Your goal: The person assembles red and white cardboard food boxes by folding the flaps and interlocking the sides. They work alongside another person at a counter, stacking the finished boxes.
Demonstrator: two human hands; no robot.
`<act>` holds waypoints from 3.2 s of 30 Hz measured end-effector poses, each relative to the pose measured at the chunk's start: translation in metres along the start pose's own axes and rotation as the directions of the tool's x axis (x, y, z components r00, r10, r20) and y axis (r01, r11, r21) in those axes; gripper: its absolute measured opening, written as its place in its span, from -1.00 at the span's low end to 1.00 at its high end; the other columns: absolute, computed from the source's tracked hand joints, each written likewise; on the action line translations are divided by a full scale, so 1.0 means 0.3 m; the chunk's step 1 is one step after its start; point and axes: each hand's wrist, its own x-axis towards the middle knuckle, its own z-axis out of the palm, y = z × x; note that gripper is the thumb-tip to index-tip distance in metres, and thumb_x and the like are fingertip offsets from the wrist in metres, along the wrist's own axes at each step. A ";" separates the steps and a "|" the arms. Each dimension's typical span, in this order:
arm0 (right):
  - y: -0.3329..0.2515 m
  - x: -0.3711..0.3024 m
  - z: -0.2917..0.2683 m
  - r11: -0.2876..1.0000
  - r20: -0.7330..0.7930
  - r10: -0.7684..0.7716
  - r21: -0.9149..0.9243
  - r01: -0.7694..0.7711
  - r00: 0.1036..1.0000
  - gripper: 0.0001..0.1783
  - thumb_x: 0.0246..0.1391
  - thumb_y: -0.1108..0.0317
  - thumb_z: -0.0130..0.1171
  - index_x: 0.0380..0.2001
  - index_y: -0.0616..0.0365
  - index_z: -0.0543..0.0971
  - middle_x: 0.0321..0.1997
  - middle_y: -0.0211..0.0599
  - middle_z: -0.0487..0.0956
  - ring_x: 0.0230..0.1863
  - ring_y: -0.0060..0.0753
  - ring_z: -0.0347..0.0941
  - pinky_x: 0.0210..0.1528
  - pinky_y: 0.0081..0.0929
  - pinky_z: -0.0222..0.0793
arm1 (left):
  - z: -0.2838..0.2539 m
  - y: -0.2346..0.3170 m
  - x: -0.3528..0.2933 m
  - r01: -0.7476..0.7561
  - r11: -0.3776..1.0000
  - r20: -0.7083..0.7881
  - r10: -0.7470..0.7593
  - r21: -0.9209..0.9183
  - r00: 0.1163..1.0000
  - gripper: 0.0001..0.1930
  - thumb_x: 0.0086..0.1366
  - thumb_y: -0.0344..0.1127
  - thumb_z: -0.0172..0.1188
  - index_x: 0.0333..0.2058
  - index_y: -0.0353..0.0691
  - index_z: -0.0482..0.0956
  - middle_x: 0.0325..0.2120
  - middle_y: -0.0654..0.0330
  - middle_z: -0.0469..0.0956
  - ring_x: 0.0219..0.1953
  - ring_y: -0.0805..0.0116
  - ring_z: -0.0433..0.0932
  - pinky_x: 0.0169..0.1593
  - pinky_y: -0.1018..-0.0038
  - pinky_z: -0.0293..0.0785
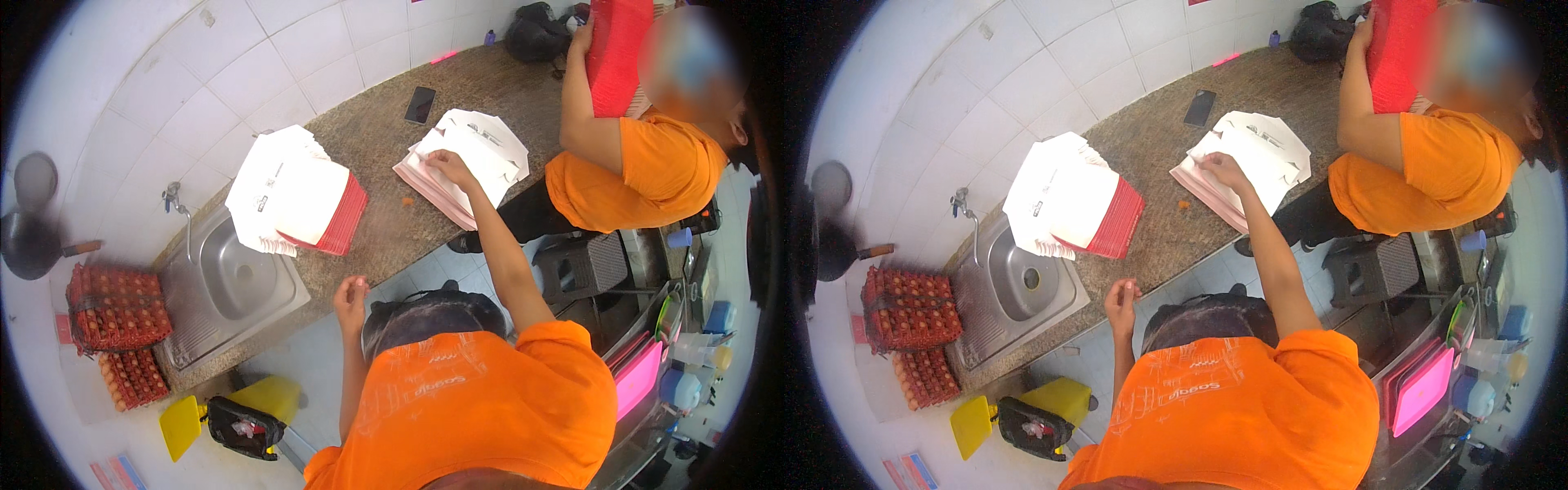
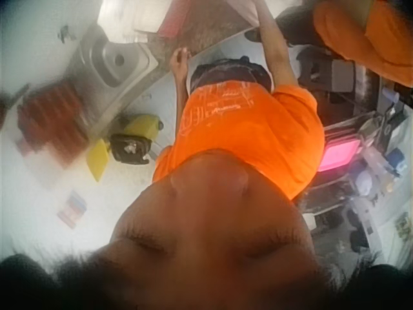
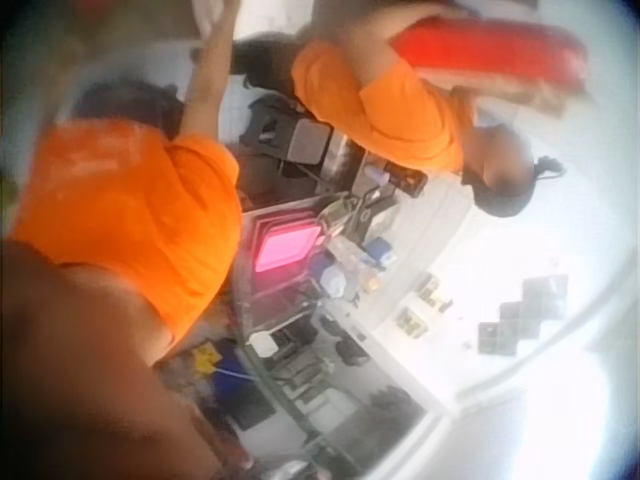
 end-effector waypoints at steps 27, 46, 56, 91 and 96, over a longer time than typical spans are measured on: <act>-0.074 -0.371 -0.047 0.929 -0.107 -0.152 0.323 0.179 0.983 -0.75 0.24 0.28 0.22 -0.09 0.17 0.60 -0.18 -0.50 0.60 -0.17 -0.66 0.45 -0.04 -0.60 0.38 | 0.771 0.017 0.517 0.127 0.986 0.363 -0.079 -0.109 0.928 -0.44 0.51 0.03 0.03 0.19 -0.39 0.41 0.04 -0.03 0.51 0.03 0.12 0.60 0.01 0.21 0.68; -0.275 -0.774 -0.061 0.756 0.038 -0.633 -0.184 0.628 0.773 -0.54 -0.19 0.36 0.41 -0.13 0.08 0.56 0.21 -0.15 0.53 0.28 -0.04 0.39 0.33 -0.13 0.27 | 0.599 0.157 0.548 0.688 0.669 0.831 -0.188 -0.282 0.523 -0.28 0.38 -0.14 0.27 0.34 -0.38 0.17 0.23 -0.02 0.40 0.17 0.12 0.48 0.21 0.21 0.40; -0.089 -0.852 -0.063 0.871 -0.578 -0.387 -0.485 0.079 0.718 -0.30 0.05 0.21 0.44 0.24 0.09 0.44 0.42 0.02 0.31 0.43 -0.04 0.21 0.43 -0.08 0.11 | 0.476 0.053 0.424 0.118 0.990 0.527 -0.140 0.076 0.838 -0.51 0.30 -0.46 0.31 0.18 -0.42 0.43 0.07 0.04 0.56 0.09 0.22 0.55 0.18 0.33 0.45; -0.654 -0.984 -0.058 0.585 -0.264 -0.787 -0.605 0.539 0.558 -0.50 0.10 0.44 0.34 0.15 0.07 0.57 0.29 -0.02 0.49 0.33 0.04 0.42 0.20 -0.25 0.50 | 0.672 0.633 0.151 0.039 0.856 0.359 0.175 -0.516 0.917 -0.73 0.49 -0.29 0.14 0.03 -0.34 0.53 -0.10 0.14 0.61 -0.14 0.40 0.62 -0.09 0.40 0.61; -0.644 -1.002 -0.058 0.740 -0.317 -0.672 -0.282 0.610 0.669 -0.50 0.08 0.47 0.34 0.14 0.18 0.56 0.33 0.05 0.45 0.33 0.10 0.40 0.33 -0.20 0.33 | 0.648 0.648 0.159 0.123 0.836 0.456 0.163 -0.535 0.875 -0.59 0.56 -0.10 0.00 0.11 -0.36 0.46 -0.07 0.11 0.60 -0.08 0.35 0.61 0.02 0.38 0.56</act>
